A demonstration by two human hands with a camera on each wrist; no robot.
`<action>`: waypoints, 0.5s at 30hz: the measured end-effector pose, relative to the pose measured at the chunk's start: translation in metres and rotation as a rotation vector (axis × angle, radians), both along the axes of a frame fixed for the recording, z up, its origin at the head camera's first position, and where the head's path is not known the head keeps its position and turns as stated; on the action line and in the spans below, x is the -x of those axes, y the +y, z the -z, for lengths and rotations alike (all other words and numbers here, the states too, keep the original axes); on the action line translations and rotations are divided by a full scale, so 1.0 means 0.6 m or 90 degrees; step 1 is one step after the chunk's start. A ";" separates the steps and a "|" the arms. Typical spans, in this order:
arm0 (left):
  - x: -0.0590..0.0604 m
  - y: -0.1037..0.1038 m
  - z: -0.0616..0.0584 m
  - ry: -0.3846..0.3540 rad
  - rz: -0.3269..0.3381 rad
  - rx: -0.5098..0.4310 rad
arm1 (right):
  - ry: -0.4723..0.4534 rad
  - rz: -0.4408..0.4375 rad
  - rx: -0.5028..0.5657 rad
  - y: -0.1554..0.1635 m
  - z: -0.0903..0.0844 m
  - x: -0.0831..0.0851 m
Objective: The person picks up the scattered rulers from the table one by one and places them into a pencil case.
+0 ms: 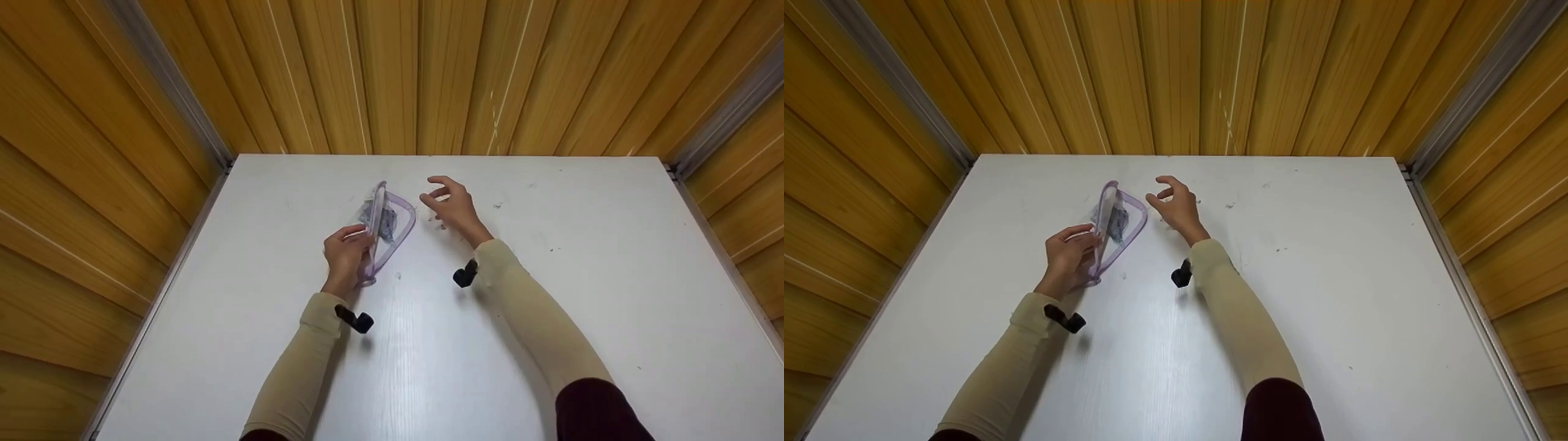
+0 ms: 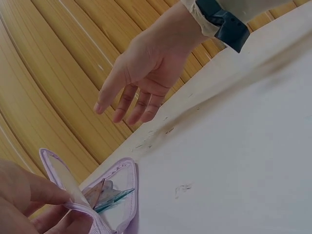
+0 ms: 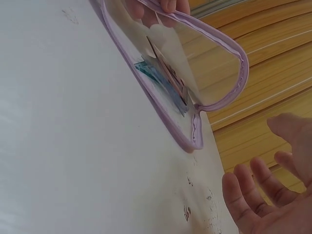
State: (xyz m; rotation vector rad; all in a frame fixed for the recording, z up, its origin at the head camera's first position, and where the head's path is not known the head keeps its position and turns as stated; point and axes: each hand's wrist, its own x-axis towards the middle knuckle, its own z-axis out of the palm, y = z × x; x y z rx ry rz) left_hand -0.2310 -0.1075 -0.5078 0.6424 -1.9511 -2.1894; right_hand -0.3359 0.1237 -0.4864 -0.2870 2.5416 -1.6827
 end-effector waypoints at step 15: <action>-0.001 -0.002 0.000 0.016 0.012 -0.002 | -0.008 0.019 -0.032 0.032 0.005 0.005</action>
